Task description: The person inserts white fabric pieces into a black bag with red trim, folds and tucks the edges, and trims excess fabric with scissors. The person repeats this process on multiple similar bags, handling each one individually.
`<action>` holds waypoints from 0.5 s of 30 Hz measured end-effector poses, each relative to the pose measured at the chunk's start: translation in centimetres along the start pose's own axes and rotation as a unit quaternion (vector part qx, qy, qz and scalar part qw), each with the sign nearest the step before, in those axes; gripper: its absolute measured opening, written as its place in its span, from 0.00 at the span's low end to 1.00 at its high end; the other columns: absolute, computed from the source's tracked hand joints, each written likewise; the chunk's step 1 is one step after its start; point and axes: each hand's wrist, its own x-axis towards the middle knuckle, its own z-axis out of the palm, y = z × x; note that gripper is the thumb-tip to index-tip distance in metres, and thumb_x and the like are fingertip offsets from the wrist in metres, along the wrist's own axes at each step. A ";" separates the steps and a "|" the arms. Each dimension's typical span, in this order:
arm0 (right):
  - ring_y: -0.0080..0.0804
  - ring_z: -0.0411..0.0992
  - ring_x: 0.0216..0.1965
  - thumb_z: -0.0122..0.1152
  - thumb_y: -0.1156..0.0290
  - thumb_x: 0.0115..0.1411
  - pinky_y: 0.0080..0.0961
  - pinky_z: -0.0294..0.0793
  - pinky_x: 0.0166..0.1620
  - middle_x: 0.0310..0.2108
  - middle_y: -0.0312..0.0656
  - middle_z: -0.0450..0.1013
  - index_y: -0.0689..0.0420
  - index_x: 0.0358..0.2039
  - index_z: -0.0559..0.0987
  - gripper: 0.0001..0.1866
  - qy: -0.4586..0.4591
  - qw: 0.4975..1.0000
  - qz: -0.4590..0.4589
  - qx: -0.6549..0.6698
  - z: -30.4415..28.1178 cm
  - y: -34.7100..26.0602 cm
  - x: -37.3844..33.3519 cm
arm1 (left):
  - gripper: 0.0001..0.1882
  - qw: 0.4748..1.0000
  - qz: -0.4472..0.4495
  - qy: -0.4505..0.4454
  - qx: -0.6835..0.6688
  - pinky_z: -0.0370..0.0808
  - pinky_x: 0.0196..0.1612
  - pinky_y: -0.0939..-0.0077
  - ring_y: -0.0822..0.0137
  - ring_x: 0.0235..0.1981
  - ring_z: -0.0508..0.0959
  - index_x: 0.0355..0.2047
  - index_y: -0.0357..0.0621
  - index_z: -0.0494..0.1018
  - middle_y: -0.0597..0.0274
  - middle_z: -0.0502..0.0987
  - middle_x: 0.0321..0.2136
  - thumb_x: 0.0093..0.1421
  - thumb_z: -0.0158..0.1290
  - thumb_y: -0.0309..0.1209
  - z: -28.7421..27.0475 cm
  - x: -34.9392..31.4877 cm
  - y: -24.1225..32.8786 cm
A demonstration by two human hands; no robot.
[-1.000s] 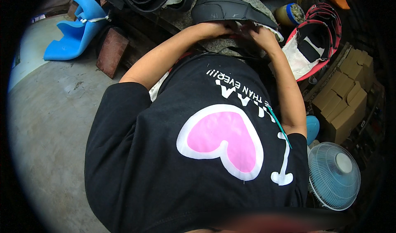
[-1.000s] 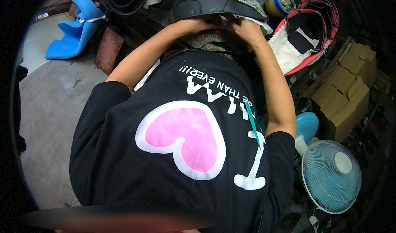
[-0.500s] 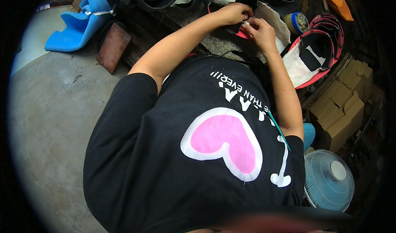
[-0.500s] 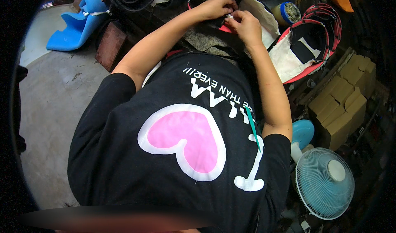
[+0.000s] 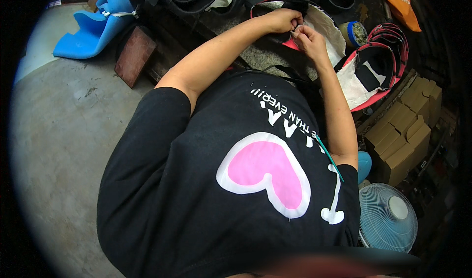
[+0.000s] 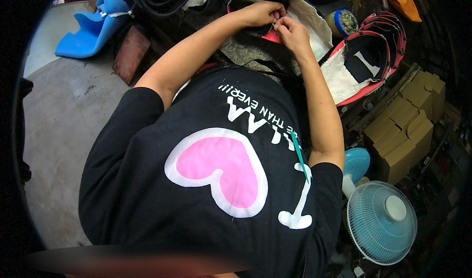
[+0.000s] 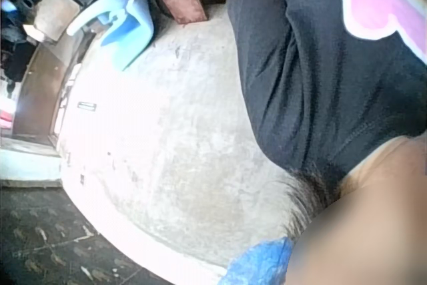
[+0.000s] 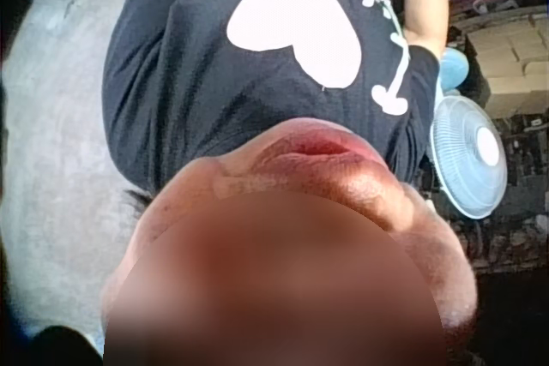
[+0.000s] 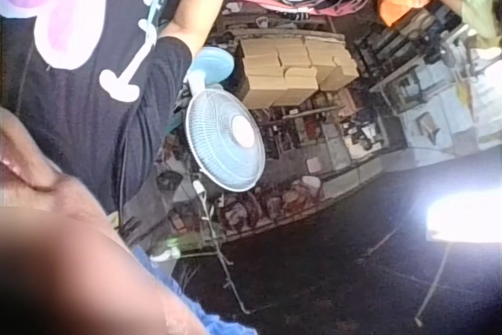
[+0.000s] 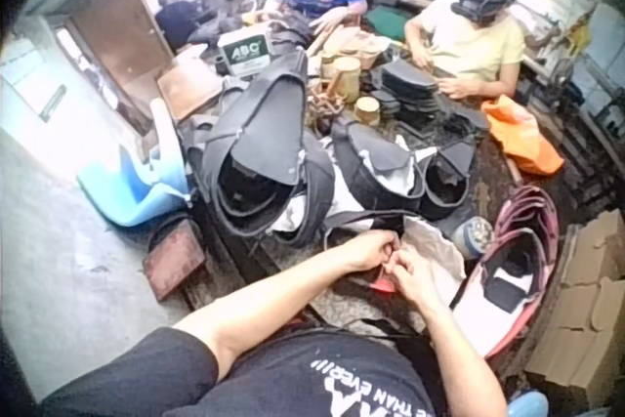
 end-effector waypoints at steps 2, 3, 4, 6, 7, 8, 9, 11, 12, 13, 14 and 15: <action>0.16 0.65 0.21 0.56 0.70 0.60 0.19 0.62 0.26 0.20 0.30 0.69 0.57 0.29 0.77 0.06 -0.004 0.999 -0.034 0.018 0.2 -0.2 -0.7 | 0.16 1.000 -0.004 -0.006 0.016 0.75 0.40 0.71 0.65 0.34 0.78 0.44 0.43 0.74 0.60 0.78 0.30 0.54 0.53 0.21 0.1 0.3 -0.3; 0.14 0.62 0.21 0.54 0.72 0.61 0.16 0.59 0.25 0.21 0.29 0.67 0.58 0.29 0.75 0.05 -0.003 0.998 -0.056 0.013 0.3 -0.3 -1.0 | 0.16 1.000 0.001 -0.004 0.010 0.74 0.40 0.71 0.65 0.34 0.77 0.44 0.43 0.74 0.60 0.77 0.30 0.53 0.53 0.21 0.3 0.4 -0.4; 0.12 0.59 0.21 0.53 0.74 0.62 0.12 0.56 0.24 0.21 0.27 0.65 0.59 0.29 0.74 0.05 0.001 0.997 -0.075 0.001 0.5 -0.5 -1.2 | 0.16 1.000 0.003 -0.002 0.007 0.74 0.40 0.71 0.66 0.34 0.77 0.44 0.43 0.74 0.60 0.77 0.30 0.53 0.53 0.21 0.3 0.4 -0.6; 0.14 0.61 0.22 0.54 0.75 0.61 0.15 0.59 0.25 0.23 0.29 0.66 0.60 0.29 0.74 0.04 0.015 0.989 -0.143 -0.037 0.7 -0.9 -1.6 | 0.17 1.000 0.011 -0.003 -0.002 0.74 0.40 0.71 0.66 0.34 0.77 0.44 0.43 0.74 0.60 0.77 0.30 0.53 0.53 0.20 0.3 0.4 -0.8; 0.15 0.62 0.22 0.54 0.75 0.61 0.16 0.60 0.26 0.23 0.30 0.66 0.60 0.29 0.74 0.04 0.029 0.985 -0.155 -0.069 0.8 -1.2 -1.8 | 0.17 1.000 0.016 -0.006 -0.009 0.74 0.40 0.72 0.66 0.34 0.77 0.44 0.43 0.74 0.60 0.77 0.30 0.53 0.53 0.20 0.3 0.3 -0.8; 0.24 0.66 0.26 0.55 0.75 0.58 0.20 0.64 0.30 0.25 0.35 0.69 0.61 0.30 0.75 0.03 0.030 0.980 -0.179 -0.085 0.8 -1.5 -2.0 | 0.17 1.000 0.011 -0.011 -0.013 0.74 0.40 0.72 0.66 0.34 0.77 0.44 0.43 0.74 0.61 0.77 0.31 0.53 0.52 0.20 0.3 0.2 -0.8; 0.32 0.69 0.29 0.57 0.74 0.56 0.23 0.67 0.33 0.28 0.40 0.71 0.61 0.30 0.75 0.04 0.037 0.976 -0.184 -0.112 0.7 -1.9 -2.3 | 0.17 1.000 0.025 -0.010 -0.016 0.74 0.40 0.72 0.66 0.34 0.77 0.44 0.43 0.74 0.60 0.77 0.31 0.53 0.52 0.20 0.3 0.1 -0.8; 0.41 0.73 0.32 0.59 0.74 0.54 0.28 0.71 0.37 0.30 0.45 0.73 0.61 0.31 0.76 0.06 0.041 0.963 -0.213 -0.156 0.7 -2.6 -2.7 | 0.17 0.999 0.030 -0.013 -0.015 0.74 0.40 0.72 0.67 0.34 0.77 0.44 0.43 0.74 0.60 0.77 0.30 0.53 0.52 0.20 0.2 0.0 -0.7; 0.42 0.73 0.33 0.59 0.74 0.53 0.29 0.70 0.37 0.30 0.44 0.73 0.60 0.31 0.76 0.05 0.039 0.955 -0.239 -0.174 0.7 -2.9 -2.9 | 0.17 0.999 0.027 -0.013 -0.014 0.74 0.40 0.72 0.67 0.34 0.77 0.44 0.43 0.74 0.60 0.77 0.31 0.53 0.52 0.20 0.1 0.0 -0.6; 0.42 0.73 0.33 0.60 0.74 0.53 0.30 0.70 0.37 0.30 0.44 0.73 0.59 0.31 0.76 0.05 0.039 0.945 -0.259 -0.195 0.7 -3.3 -3.0 | 0.17 1.000 0.023 -0.013 -0.012 0.74 0.40 0.72 0.67 0.34 0.77 0.44 0.43 0.74 0.60 0.77 0.31 0.53 0.52 0.20 0.1 -0.1 -0.6; 0.42 0.73 0.34 0.60 0.74 0.53 0.31 0.69 0.37 0.31 0.43 0.72 0.58 0.31 0.76 0.05 0.037 0.926 -0.288 -0.240 0.7 -3.6 -3.0 | 0.17 1.000 0.020 -0.020 -0.011 0.74 0.40 0.72 0.67 0.35 0.77 0.44 0.43 0.74 0.60 0.77 0.31 0.53 0.52 0.20 0.0 -0.1 -0.5; 0.41 0.73 0.36 0.60 0.73 0.53 0.33 0.69 0.38 0.31 0.42 0.72 0.57 0.31 0.76 0.05 0.037 0.906 -0.310 -0.287 0.6 -3.9 -3.1 | 0.17 1.000 0.023 -0.015 -0.009 0.74 0.40 0.72 0.67 0.35 0.77 0.44 0.43 0.74 0.60 0.77 0.31 0.53 0.52 0.20 0.0 -0.1 -0.4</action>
